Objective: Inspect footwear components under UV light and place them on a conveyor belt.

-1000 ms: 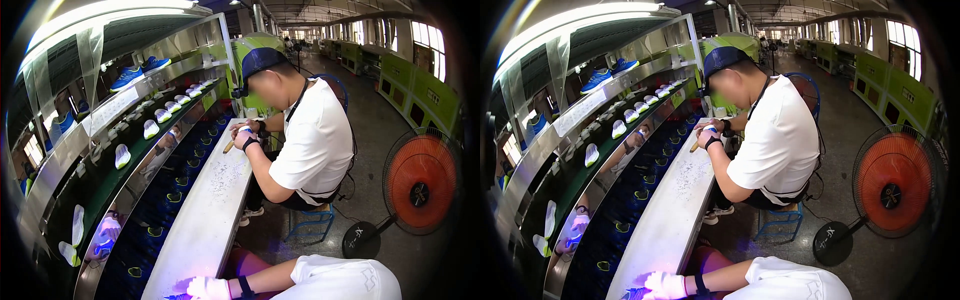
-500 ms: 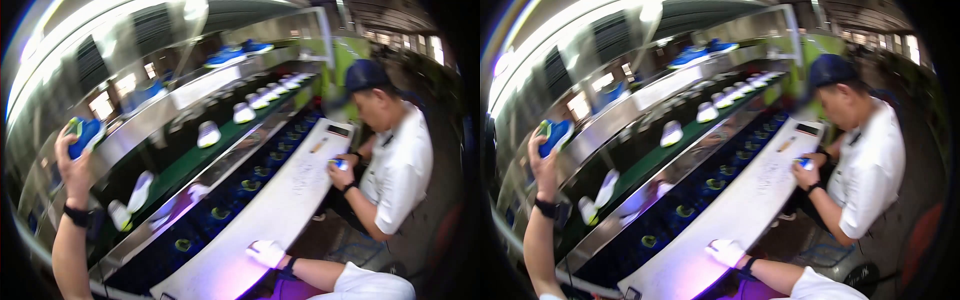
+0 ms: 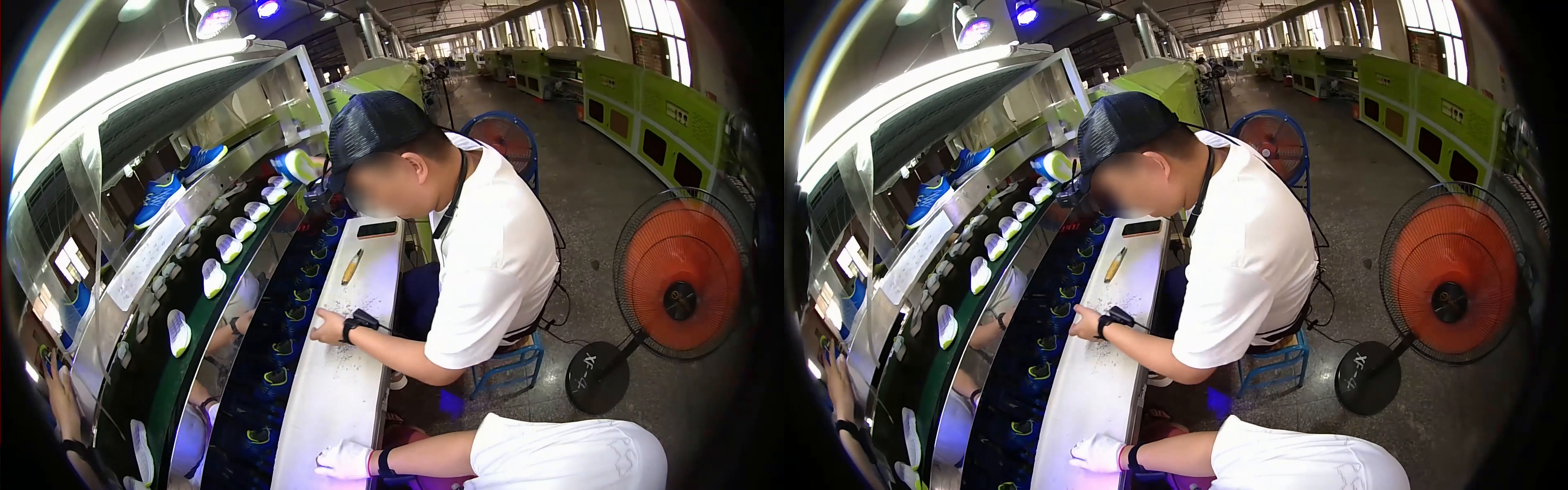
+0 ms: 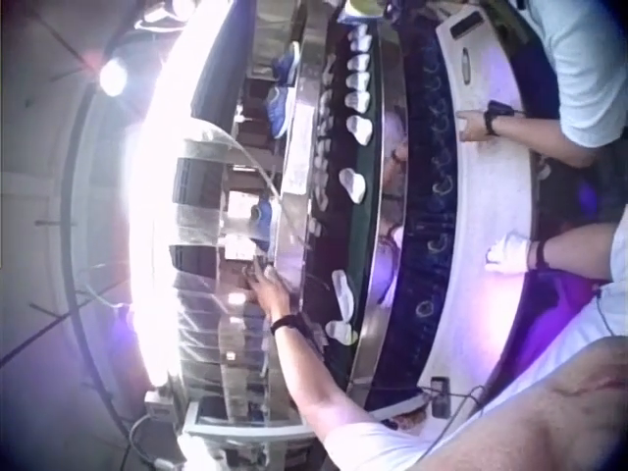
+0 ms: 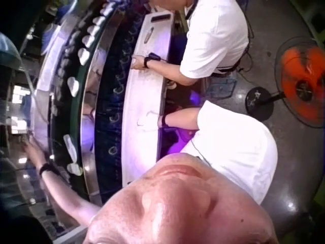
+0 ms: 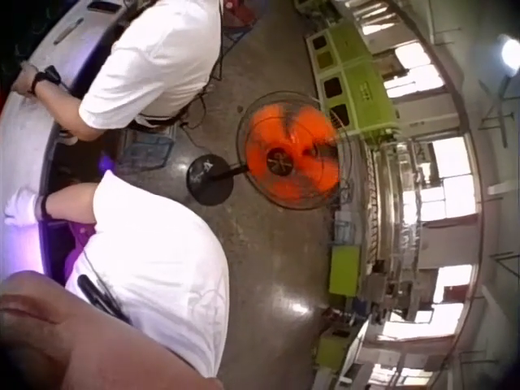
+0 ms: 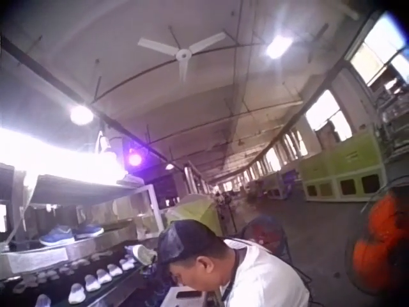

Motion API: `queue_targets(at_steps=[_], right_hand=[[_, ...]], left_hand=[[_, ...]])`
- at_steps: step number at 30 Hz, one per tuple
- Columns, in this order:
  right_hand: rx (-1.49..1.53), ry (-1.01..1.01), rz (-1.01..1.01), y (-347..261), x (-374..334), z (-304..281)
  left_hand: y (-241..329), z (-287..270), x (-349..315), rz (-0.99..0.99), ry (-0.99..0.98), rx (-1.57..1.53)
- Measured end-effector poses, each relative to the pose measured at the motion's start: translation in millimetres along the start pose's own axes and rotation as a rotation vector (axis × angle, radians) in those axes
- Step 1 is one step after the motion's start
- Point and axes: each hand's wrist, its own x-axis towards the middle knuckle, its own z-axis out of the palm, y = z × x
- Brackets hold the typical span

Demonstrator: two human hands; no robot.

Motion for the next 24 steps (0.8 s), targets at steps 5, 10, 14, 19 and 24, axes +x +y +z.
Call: queue_targets(at_steps=[5,10,14,19,24], right_hand=[[-0.027,0.052,-0.015,0,-2,7],[-0.09,0.001,0.038,0,3,10],[-0.134,-0.022,0.137,-3,1,3],[-0.131,-0.069,0.18,-18,-1,-8],[-0.13,-0.055,0.21,-16,-5,-9]], left_hand=[[49,-41,-57,-0.034,0.007,0.23],[46,-35,-90,-0.054,0.118,0.14],[102,-56,-154,0.156,0.107,0.073],[75,-9,-254,-0.327,-0.444,-0.224],[50,8,-272,-0.377,-0.364,-0.499]])
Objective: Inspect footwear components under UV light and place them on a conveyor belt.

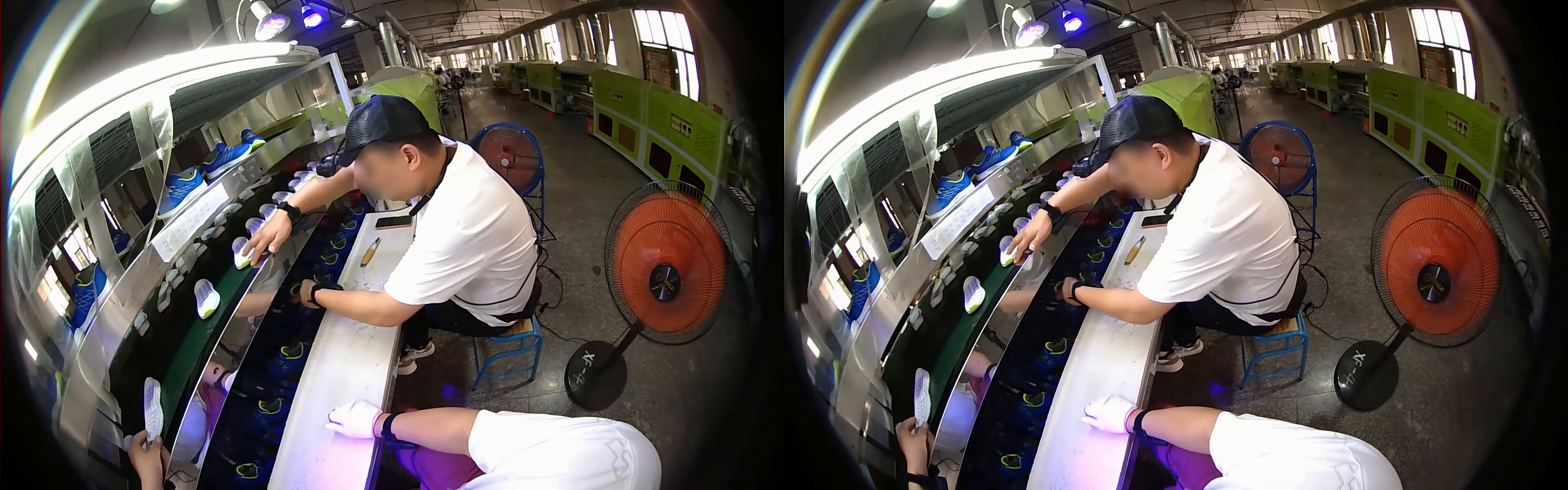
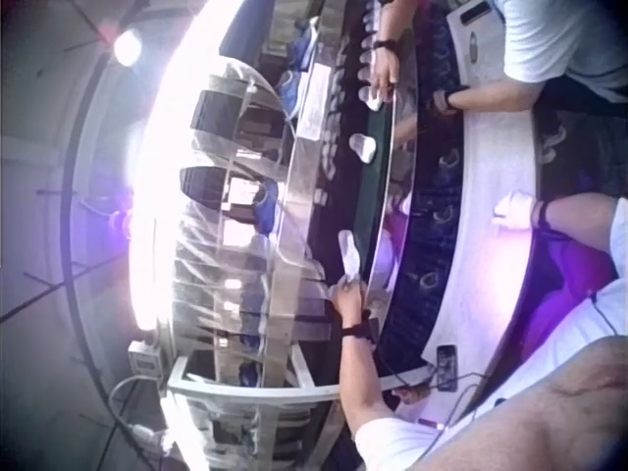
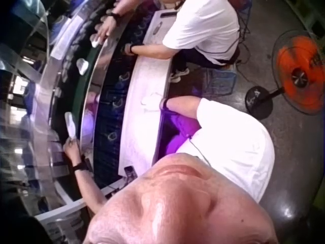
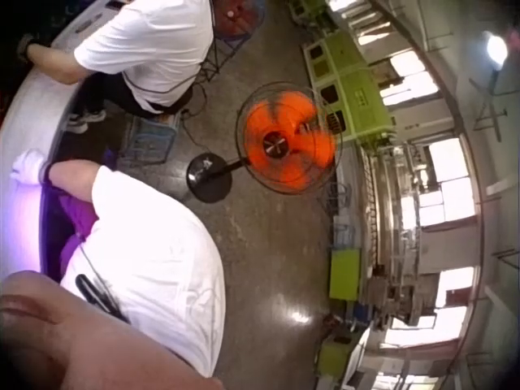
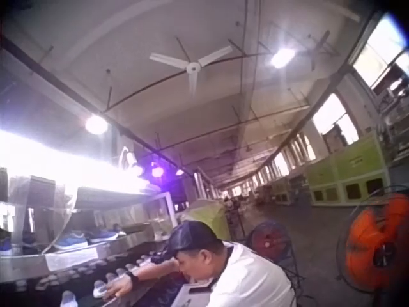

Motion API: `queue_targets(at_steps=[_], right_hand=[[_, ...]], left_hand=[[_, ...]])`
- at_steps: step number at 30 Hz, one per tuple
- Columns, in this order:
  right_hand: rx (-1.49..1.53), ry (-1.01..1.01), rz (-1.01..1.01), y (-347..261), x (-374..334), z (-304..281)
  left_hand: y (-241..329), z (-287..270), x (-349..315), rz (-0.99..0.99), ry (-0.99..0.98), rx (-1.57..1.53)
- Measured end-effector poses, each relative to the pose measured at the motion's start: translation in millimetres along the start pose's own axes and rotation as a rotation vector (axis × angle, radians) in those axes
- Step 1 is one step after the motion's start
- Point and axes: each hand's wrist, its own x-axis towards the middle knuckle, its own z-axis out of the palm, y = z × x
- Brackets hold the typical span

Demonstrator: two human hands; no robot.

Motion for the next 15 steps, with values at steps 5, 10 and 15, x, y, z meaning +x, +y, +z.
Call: queue_targets(at_steps=[5,10,15], right_hand=[[-0.089,0.058,-0.07,1,5,14],[-0.05,-0.011,-0.095,-4,17,9],[-0.03,-0.028,-0.099,-1,10,-1]], left_hand=[[-69,6,-3,0.165,0.172,-0.052],[-53,3,16,0.084,-0.002,-0.062],[112,24,-5,0.355,-0.083,-0.456]])
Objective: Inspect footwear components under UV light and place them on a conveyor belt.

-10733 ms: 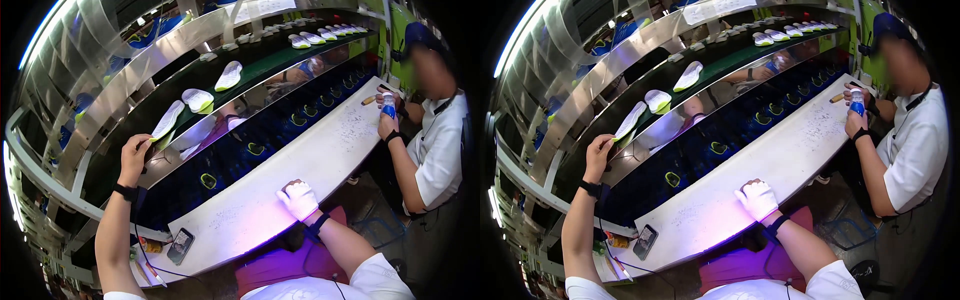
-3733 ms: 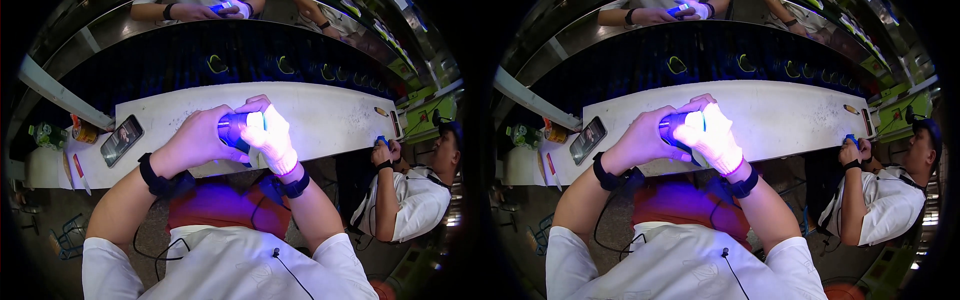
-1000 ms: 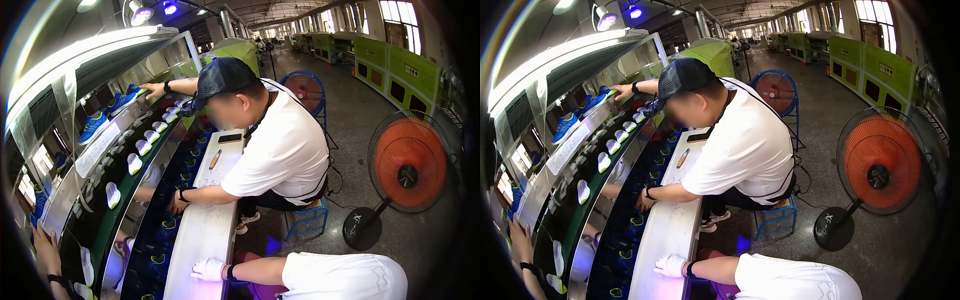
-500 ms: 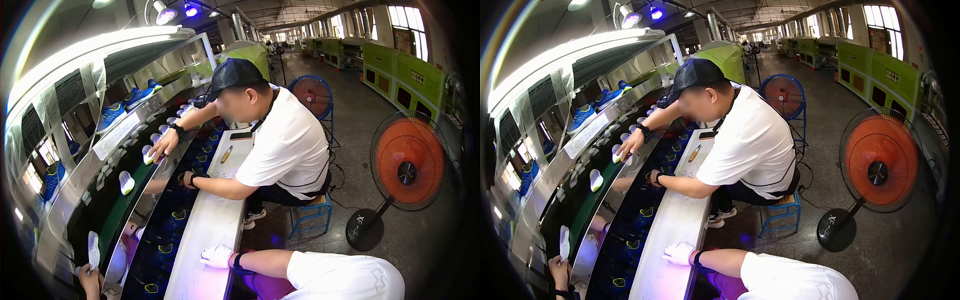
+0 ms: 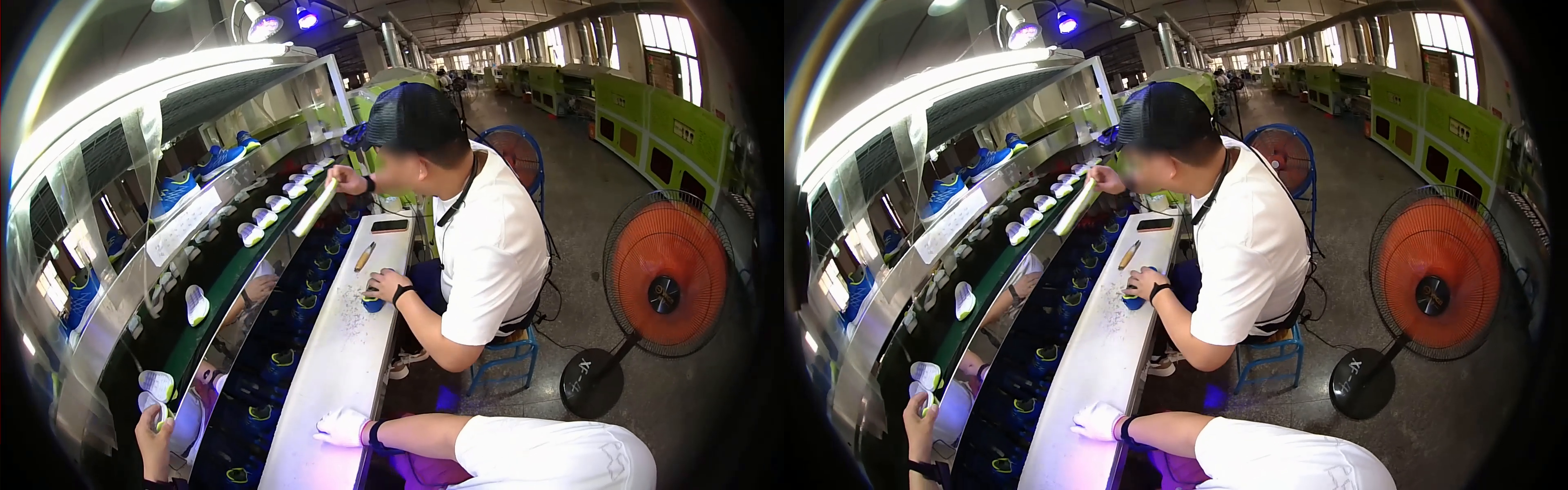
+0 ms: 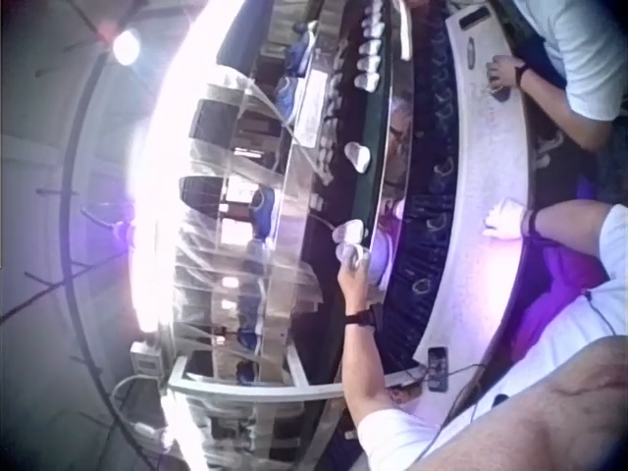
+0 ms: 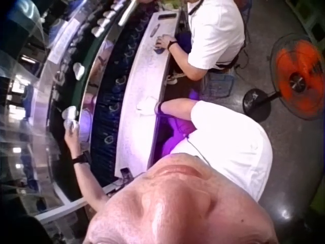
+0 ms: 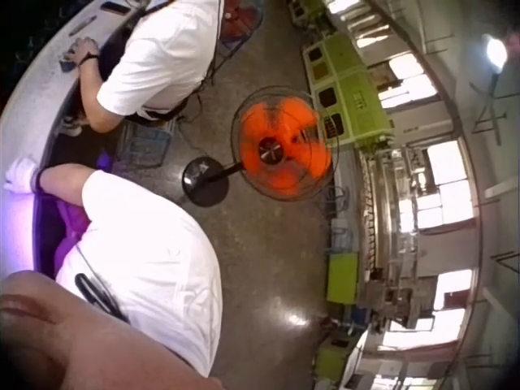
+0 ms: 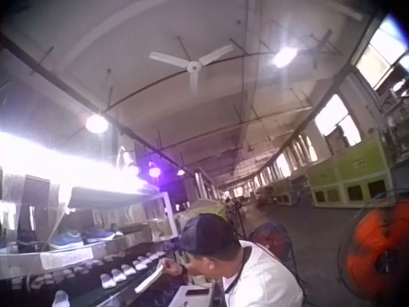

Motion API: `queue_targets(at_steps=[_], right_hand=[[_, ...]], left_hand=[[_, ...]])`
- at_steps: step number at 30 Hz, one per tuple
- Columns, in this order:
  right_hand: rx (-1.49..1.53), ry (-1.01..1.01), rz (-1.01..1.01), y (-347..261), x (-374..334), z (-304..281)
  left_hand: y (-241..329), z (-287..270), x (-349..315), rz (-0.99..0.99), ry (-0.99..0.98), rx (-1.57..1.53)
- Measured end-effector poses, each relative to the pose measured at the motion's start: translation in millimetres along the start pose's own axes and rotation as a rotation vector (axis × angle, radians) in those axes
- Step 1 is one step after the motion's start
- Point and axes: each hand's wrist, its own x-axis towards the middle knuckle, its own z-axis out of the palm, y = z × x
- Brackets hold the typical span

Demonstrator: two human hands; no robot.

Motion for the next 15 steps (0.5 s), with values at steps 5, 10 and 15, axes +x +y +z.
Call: queue_targets(at_steps=[5,10,15], right_hand=[[0.043,-0.054,0.049,-5,-8,-4],[0.306,0.13,0.07,20,2,29],[0.481,0.288,0.095,24,10,13]], left_hand=[[24,14,-64,0.211,0.113,0.222],[99,127,-166,0.547,0.172,0.397],[88,255,-210,-0.052,-0.231,-0.128]])
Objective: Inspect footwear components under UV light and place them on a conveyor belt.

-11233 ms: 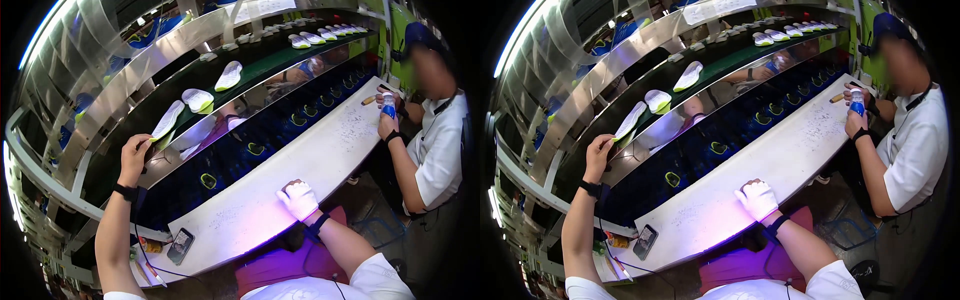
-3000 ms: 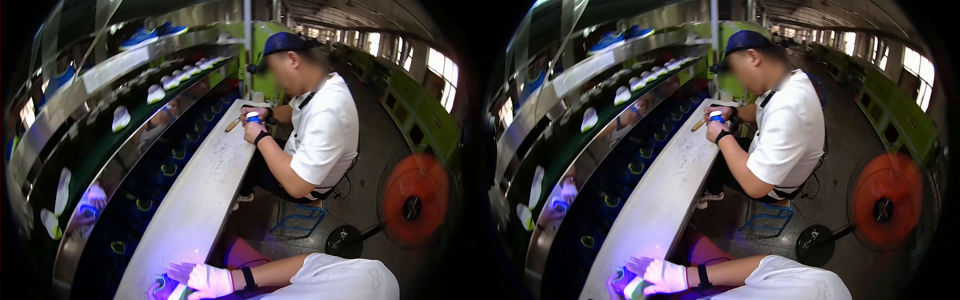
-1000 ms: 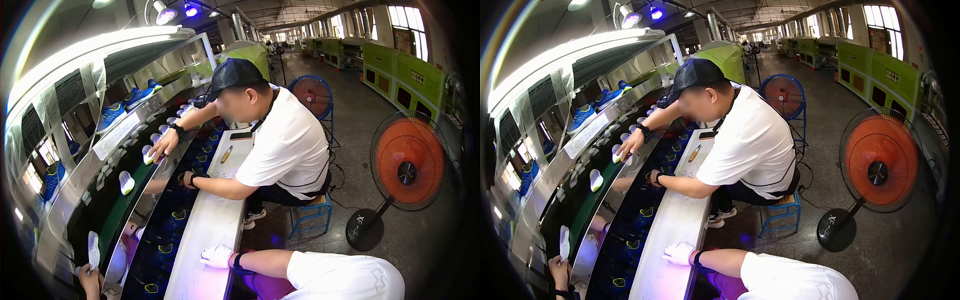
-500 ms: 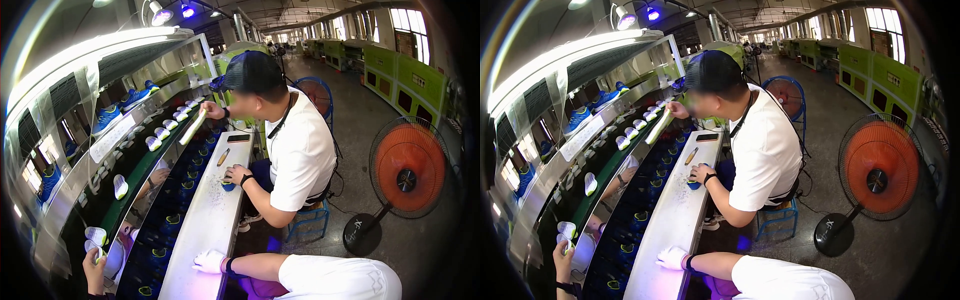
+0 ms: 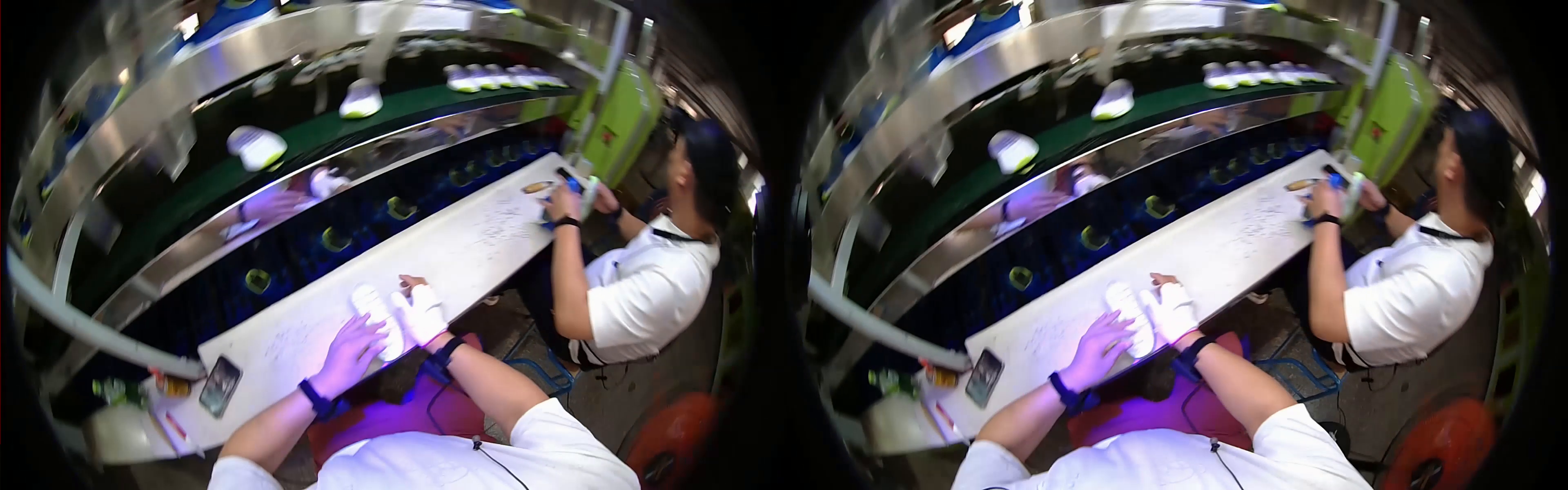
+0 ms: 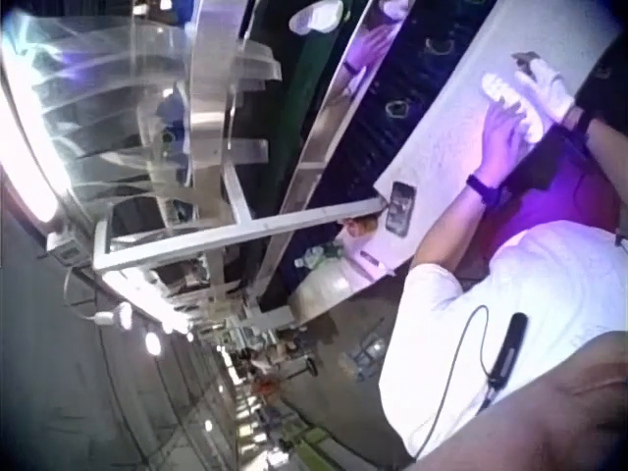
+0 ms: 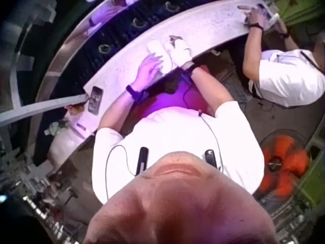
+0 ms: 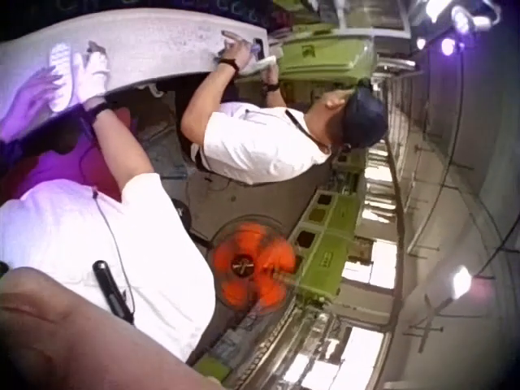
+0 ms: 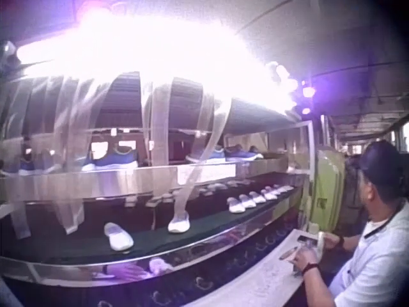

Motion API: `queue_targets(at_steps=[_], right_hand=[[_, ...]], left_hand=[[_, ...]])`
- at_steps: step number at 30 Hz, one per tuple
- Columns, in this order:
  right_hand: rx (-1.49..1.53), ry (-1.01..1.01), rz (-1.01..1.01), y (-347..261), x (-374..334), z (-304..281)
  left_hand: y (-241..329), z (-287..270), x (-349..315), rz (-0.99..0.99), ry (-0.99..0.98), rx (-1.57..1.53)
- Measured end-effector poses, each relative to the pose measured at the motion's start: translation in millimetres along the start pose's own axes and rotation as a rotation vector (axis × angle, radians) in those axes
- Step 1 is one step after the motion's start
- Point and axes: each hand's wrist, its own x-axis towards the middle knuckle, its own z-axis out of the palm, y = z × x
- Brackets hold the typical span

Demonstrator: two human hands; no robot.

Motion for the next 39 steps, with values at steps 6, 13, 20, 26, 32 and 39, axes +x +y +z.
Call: queue_targets(at_steps=[6,13,20,26,32,39], right_hand=[[-0.482,-0.223,-0.182,-24,4,-20],[-0.377,-0.311,-0.222,-27,-6,18],[-0.373,-0.247,-0.163,-21,-12,-4],[-0.227,-0.262,-0.151,-27,-9,-4],[-0.353,-0.396,-0.109,-42,-46,1],[-0.15,-0.306,-0.361,-12,-97,-38]], left_hand=[[-121,-55,86,-0.674,0.66,0.12],[-378,-131,-59,-0.625,-0.28,0.562],[-260,-137,34,-0.768,0.173,-0.667],[-176,-146,-37,-0.874,0.267,-1.334],[-14,-91,-91,-0.619,0.278,-1.059],[-91,-92,-120,-0.225,0.135,0.305]])
